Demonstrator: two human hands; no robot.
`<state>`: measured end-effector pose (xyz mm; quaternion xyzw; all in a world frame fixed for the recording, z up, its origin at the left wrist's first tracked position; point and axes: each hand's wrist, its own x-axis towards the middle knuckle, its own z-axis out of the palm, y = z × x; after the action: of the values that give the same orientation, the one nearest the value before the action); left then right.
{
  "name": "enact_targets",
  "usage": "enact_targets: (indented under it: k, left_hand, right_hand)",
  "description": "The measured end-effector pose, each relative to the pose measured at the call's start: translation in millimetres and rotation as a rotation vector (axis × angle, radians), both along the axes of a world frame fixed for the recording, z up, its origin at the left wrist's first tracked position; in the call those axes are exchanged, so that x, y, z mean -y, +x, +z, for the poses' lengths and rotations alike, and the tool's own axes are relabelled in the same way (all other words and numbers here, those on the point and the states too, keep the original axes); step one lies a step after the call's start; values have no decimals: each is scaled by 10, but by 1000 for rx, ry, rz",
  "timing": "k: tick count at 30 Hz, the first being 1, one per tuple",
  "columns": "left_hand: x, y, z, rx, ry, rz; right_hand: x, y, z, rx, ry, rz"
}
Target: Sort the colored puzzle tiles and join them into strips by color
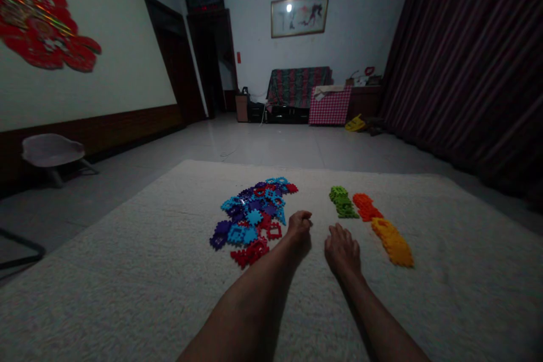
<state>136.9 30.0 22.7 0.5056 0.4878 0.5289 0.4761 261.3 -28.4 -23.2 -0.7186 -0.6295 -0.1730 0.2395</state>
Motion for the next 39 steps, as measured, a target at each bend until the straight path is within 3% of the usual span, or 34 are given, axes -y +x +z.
enact_targets:
  k: [5, 8, 11, 14, 17, 26, 34, 39]
  left_hand:
    - [-133, -293, 139, -287, 61, 12]
    - [-421, -617, 283, -417, 107, 81]
    - [-734, -1024, 396, -580, 123, 172]
    - [-954, -1379, 424, -764, 85, 213]
    - [-1055, -1580, 384, -929, 39, 185]
    - [-1097, -1589, 279, -1196, -9, 142]
    - [-1077, -1535, 332, -1220, 47, 265]
    - [-1041, -1313, 403, -1133, 176, 274]
  right_hand:
    - [48, 1, 11, 9, 53, 25]
    - [38, -12, 78, -8, 32, 13]
    - [-31, -29, 225, -25, -99, -12]
    - [-161, 9, 374, -8, -232, -8]
    - [-295, 111, 415, -36, -247, 6]
    - [-366, 309, 216, -200, -29, 83]
    - [-393, 345, 206, -325, -36, 85]
    - [-408, 355, 184, -356, -31, 97]
